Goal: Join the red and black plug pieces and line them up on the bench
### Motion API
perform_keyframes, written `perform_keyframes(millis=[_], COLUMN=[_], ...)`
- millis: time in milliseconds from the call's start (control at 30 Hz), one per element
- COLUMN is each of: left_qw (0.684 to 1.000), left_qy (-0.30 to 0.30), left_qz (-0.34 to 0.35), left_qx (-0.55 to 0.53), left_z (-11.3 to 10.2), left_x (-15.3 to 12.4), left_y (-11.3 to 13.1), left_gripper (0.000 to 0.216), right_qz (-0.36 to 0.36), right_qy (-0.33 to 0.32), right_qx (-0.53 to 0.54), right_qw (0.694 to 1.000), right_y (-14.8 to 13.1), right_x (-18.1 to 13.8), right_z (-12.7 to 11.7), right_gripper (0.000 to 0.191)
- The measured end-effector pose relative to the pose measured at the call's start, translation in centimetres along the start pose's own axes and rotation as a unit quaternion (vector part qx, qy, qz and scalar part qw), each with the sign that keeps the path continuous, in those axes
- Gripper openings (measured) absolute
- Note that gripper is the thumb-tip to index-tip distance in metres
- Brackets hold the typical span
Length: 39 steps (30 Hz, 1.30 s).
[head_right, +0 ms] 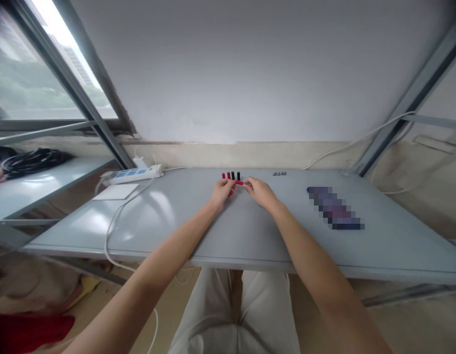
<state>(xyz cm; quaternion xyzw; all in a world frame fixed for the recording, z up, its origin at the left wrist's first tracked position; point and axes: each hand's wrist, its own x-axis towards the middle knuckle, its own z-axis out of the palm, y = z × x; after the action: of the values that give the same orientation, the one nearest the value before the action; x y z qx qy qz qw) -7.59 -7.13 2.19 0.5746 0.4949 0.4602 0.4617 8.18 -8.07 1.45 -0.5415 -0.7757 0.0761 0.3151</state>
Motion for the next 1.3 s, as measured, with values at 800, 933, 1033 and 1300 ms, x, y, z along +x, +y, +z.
perform_keyframes(millis=[800, 933, 1033, 1300], left_qw=[0.946, 0.913, 0.9, 0.894], left_qy=[-0.029, -0.068, -0.084, -0.07], left_qz=[0.213, 0.248, 0.259, 0.256], left_qx=[0.242, 0.317, 0.339, 0.362], left_z=[0.2, 0.1, -0.1, -0.1], left_x=[1.1, 0.5, 0.2, 0.0], left_y=[-2.4, -2.2, -1.8, -1.7], left_gripper=[0.012, 0.018, 0.022, 0.029], right_qz=[0.036, 0.022, 0.016, 0.034], right_qy=[0.025, -0.01, -0.029, -0.019], right_qx=[-0.002, 0.023, 0.029, 0.016], right_qw=[0.999, 0.999, 0.999, 0.999], right_y=[0.3, 0.3, 0.4, 1.0], right_x=[0.0, -0.1, -0.1, 0.1], right_z=[0.1, 0.4, 0.6, 0.8], right_gripper=[0.019, 0.017, 0.017, 0.016])
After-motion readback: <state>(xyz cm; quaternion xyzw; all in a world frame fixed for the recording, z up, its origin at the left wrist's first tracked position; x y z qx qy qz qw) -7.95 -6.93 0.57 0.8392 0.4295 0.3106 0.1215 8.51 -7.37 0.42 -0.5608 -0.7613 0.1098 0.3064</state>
